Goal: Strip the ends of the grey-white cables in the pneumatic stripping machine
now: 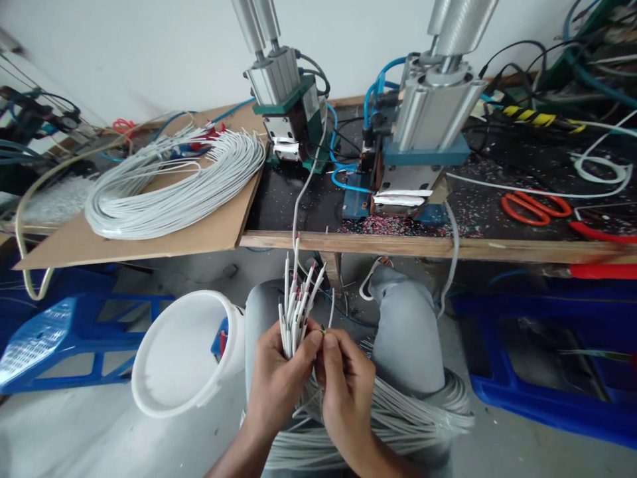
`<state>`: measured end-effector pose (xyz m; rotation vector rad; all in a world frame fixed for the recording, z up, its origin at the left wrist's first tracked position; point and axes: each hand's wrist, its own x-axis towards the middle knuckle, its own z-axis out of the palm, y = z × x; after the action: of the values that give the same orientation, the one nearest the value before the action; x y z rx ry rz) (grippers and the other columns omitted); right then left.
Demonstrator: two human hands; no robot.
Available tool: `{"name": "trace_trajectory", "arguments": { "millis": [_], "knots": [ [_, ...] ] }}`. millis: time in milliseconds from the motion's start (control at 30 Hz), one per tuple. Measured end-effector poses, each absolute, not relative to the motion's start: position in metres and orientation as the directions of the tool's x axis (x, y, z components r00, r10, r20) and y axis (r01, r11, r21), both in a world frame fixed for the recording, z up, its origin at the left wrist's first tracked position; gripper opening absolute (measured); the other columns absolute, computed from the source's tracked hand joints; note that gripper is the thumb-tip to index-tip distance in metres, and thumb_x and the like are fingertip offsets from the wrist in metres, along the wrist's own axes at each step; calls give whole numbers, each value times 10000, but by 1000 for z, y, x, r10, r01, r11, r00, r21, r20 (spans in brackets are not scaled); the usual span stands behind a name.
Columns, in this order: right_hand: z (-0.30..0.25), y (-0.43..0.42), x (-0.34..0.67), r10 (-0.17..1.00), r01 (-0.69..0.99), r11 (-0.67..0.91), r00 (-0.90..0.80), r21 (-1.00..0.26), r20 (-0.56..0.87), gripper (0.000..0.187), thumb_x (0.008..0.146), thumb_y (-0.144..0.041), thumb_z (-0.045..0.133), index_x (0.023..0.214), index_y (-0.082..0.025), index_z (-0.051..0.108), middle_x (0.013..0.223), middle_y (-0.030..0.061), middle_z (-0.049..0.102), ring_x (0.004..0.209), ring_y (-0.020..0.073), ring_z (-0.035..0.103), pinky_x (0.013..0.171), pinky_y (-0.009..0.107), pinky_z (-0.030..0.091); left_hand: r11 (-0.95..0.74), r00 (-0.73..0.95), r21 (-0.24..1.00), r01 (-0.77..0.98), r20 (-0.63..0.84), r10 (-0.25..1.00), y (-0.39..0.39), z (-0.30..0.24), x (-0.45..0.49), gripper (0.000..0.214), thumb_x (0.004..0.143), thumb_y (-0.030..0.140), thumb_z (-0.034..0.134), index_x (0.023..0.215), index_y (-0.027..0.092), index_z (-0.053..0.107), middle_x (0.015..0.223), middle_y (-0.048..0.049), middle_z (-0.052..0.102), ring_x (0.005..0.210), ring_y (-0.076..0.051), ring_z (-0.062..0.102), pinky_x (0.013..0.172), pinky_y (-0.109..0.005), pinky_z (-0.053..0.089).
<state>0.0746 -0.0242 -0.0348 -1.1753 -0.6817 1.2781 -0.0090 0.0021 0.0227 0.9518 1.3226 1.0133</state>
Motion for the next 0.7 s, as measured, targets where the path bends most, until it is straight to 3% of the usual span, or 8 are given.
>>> {"name": "trace_trajectory", "arguments": {
  "millis": [200,333,400,467,533,600,700],
  "knots": [
    [-35,-23,78,945,-359,-147,223,-922,-238,372,878,-471,570,609,-222,503,532,-65,379,499,93,329,448,223,295,292,24,956,-3,-292,956,6,24,-7,147,858,295,684,876,155,642,620,23,567,521,-100,506,511,-207,428],
    [-27,-18,95,977,-366,-178,43,-913,-208,315,912,-435,522,677,-231,571,493,-72,427,414,91,391,389,218,355,366,128,922,-126,-351,928,11,22,-7,221,900,368,624,821,167,578,509,31,543,408,-128,511,414,-229,417],
    [-23,-12,110,995,-223,-77,39,-972,-88,163,924,-345,514,888,-276,657,581,-46,598,478,132,570,451,246,500,363,114,917,-163,-348,930,15,22,-8,237,896,372,635,791,172,564,491,47,511,388,-97,449,402,-205,377],
    [-22,-7,127,984,57,171,28,-984,173,296,894,-217,543,1134,-361,640,827,-16,748,694,182,721,601,291,616,340,54,928,-149,-336,940,20,22,-9,235,885,352,662,772,167,575,522,58,482,413,-56,360,412,-172,315],
    [-22,-2,141,887,337,457,-103,-823,450,485,852,-121,558,1228,-423,606,1043,-25,772,879,205,755,711,302,657,350,45,927,-136,-347,937,25,23,-9,233,880,343,676,768,160,585,571,55,467,453,-47,316,420,-161,269],
    [-23,2,153,744,480,657,-288,-581,603,522,845,-103,545,1281,-386,597,1177,-20,745,1008,220,737,798,298,667,362,75,922,-141,-355,932,30,24,-8,237,873,350,687,777,153,595,587,53,445,465,-49,309,414,-165,249],
    [-22,15,171,626,617,709,-331,-340,706,540,845,-107,557,1362,-261,547,1264,28,703,1083,234,712,884,309,658,318,53,930,-183,-314,948,38,28,-4,218,880,363,684,884,148,641,529,82,373,424,-42,251,392,-167,206]
  ]
}}
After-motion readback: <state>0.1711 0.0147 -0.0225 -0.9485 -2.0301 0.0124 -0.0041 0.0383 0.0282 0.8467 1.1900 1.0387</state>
